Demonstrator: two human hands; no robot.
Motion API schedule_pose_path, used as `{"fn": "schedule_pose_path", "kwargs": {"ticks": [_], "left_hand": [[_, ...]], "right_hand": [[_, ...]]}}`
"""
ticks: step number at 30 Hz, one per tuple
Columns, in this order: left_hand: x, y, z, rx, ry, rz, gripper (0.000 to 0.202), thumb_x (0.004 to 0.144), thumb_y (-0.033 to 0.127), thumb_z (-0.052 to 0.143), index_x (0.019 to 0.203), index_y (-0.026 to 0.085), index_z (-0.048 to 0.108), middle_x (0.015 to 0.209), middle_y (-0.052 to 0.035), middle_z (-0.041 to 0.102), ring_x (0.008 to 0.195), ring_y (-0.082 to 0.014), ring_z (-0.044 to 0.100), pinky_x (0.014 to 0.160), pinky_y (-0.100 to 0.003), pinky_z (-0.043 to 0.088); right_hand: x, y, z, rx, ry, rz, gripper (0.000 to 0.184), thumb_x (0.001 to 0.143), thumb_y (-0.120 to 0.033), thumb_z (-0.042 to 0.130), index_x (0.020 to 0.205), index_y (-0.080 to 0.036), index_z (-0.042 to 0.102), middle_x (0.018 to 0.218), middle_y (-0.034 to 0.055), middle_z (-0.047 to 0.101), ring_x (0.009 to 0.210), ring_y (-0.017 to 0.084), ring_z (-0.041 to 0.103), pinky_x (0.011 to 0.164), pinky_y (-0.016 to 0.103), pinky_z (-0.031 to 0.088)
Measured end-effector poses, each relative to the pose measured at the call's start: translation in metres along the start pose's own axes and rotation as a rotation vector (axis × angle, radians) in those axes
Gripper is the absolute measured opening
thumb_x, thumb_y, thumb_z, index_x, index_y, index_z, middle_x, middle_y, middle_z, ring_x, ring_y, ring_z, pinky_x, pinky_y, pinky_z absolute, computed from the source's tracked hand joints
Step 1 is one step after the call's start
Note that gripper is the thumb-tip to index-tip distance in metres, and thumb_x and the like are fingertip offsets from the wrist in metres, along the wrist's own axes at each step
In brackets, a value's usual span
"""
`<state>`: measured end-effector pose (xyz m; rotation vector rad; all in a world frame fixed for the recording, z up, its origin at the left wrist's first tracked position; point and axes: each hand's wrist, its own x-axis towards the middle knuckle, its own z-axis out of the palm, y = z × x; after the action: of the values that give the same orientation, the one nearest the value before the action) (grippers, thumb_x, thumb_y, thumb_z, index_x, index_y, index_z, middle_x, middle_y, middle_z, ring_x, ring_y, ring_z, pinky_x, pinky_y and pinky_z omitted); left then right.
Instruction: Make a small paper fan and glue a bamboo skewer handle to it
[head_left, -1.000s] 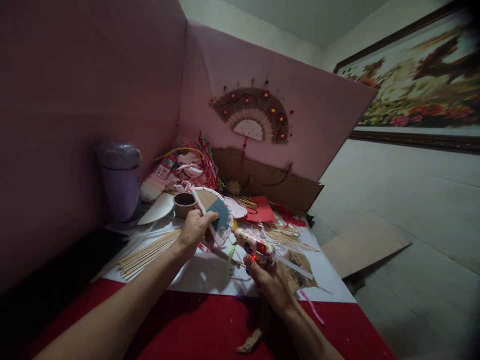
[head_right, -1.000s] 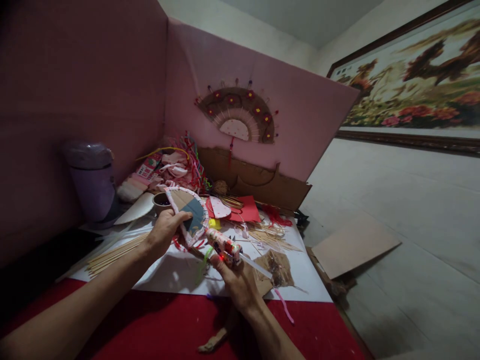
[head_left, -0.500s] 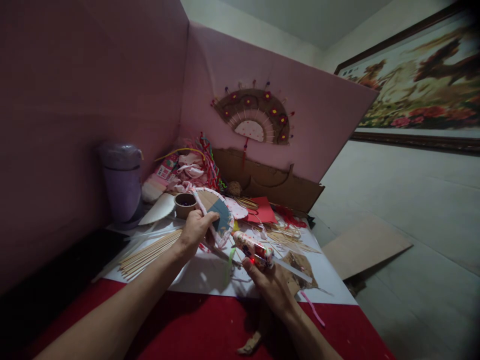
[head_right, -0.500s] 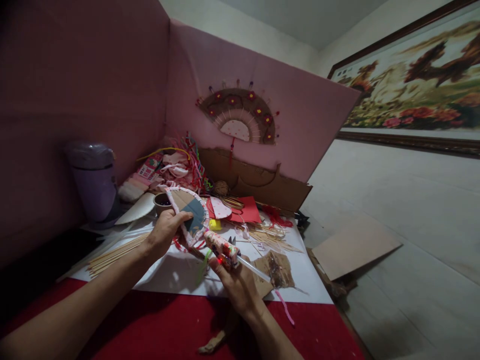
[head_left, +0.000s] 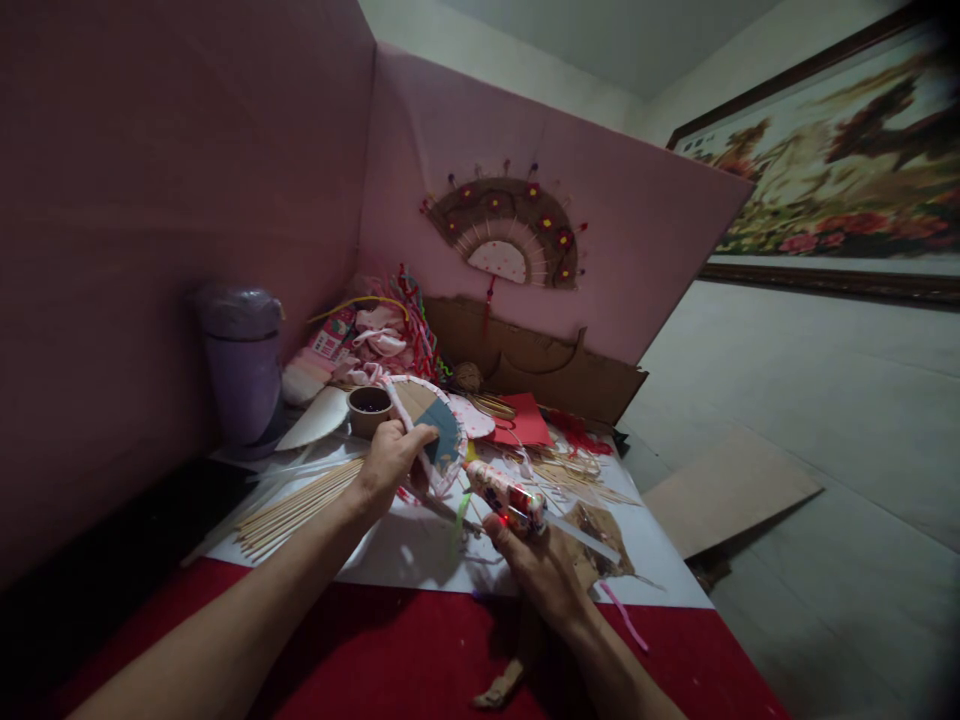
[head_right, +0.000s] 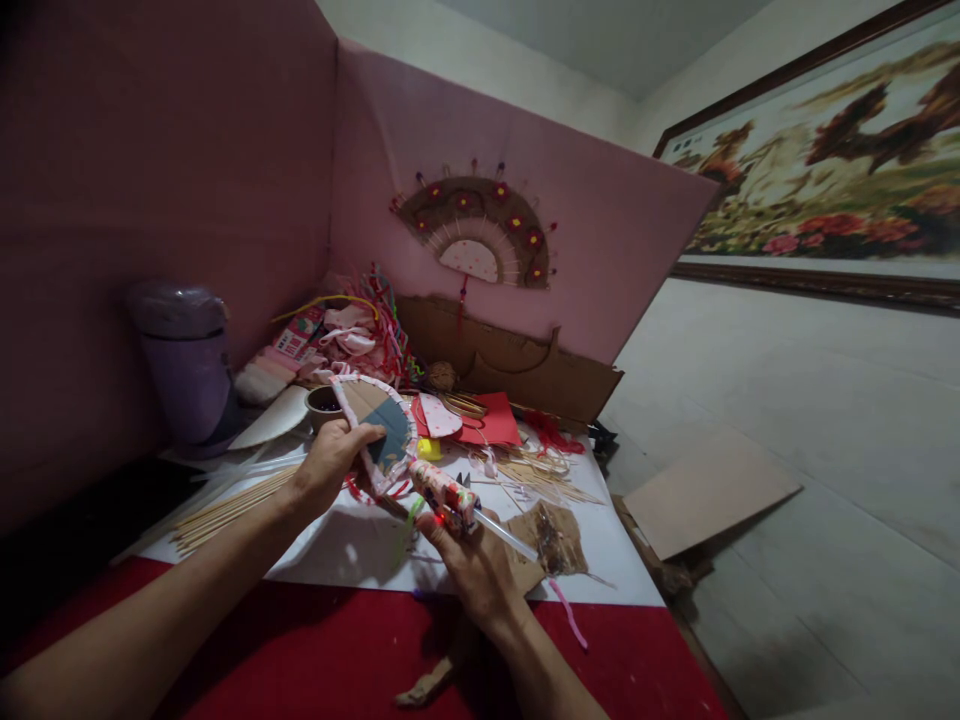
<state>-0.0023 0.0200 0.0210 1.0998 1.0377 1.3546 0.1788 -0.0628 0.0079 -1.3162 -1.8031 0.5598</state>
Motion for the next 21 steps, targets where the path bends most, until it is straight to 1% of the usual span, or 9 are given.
{"fn": "schedule_pose_path", "kwargs": {"ticks": [5,8,10,13,16,19,21], "left_hand": [[-0.001,0.003,0.001,-0.019,0.002,0.006,0.023,0.060,0.031,0.062,0.048,0.015,0.052,0.033,0.0007,0.050,0.026,-0.0120,0.044,0.026,-0.021,0.032],[-0.001,0.003,0.000,-0.015,0.005,0.001,0.022,0.061,0.031,0.061,0.048,0.015,0.052,0.033,0.0008,0.050,0.026,-0.0127,0.045,0.025,-0.021,0.033],[-0.001,0.002,0.000,-0.020,0.003,-0.002,0.023,0.061,0.032,0.061,0.048,0.016,0.052,0.032,0.0005,0.049,0.025,-0.0135,0.045,0.025,-0.022,0.033],[0.000,-0.001,0.001,-0.041,0.002,-0.016,0.023,0.060,0.031,0.061,0.046,0.016,0.051,0.030,0.0002,0.049,0.023,-0.0131,0.043,0.024,-0.022,0.032],[0.000,-0.006,0.002,-0.083,-0.026,-0.080,0.022,0.061,0.030,0.061,0.048,0.015,0.053,0.031,-0.0010,0.050,0.022,-0.0134,0.044,0.024,-0.021,0.032],[0.002,-0.011,0.002,-0.113,-0.066,-0.141,0.021,0.062,0.031,0.060,0.052,0.014,0.053,0.033,-0.0022,0.053,0.023,-0.0144,0.045,0.023,-0.022,0.032],[0.004,-0.013,0.001,-0.139,-0.074,-0.159,0.020,0.062,0.032,0.060,0.055,0.015,0.053,0.034,-0.0011,0.053,0.024,-0.0141,0.046,0.024,-0.022,0.032]], "right_hand": [[0.000,-0.001,0.000,0.030,0.006,-0.002,0.037,0.084,-0.042,0.051,0.114,-0.023,0.061,0.102,0.0044,0.067,0.095,0.024,0.060,0.087,0.036,0.045],[0.000,-0.001,0.000,0.043,0.006,-0.018,0.037,0.085,-0.043,0.051,0.114,-0.024,0.061,0.105,0.0049,0.066,0.101,0.026,0.058,0.090,0.037,0.043],[0.000,0.001,0.000,0.033,0.026,-0.007,0.038,0.084,-0.045,0.050,0.113,-0.023,0.062,0.099,0.0056,0.068,0.097,0.026,0.059,0.087,0.038,0.045],[0.000,0.006,0.001,0.001,0.070,0.011,0.038,0.084,-0.048,0.048,0.106,-0.021,0.065,0.091,0.0062,0.069,0.085,0.025,0.061,0.078,0.036,0.048],[0.001,0.008,0.001,-0.023,0.070,-0.003,0.038,0.084,-0.049,0.047,0.098,-0.019,0.067,0.083,0.0059,0.068,0.077,0.023,0.062,0.071,0.032,0.049],[0.003,0.007,0.001,-0.036,0.057,-0.024,0.039,0.083,-0.050,0.045,0.094,-0.020,0.066,0.081,0.0062,0.067,0.075,0.022,0.062,0.069,0.031,0.049],[0.005,0.006,0.000,-0.060,0.079,-0.050,0.040,0.082,-0.052,0.044,0.090,-0.019,0.066,0.083,0.0072,0.067,0.077,0.022,0.061,0.070,0.031,0.049]]}}
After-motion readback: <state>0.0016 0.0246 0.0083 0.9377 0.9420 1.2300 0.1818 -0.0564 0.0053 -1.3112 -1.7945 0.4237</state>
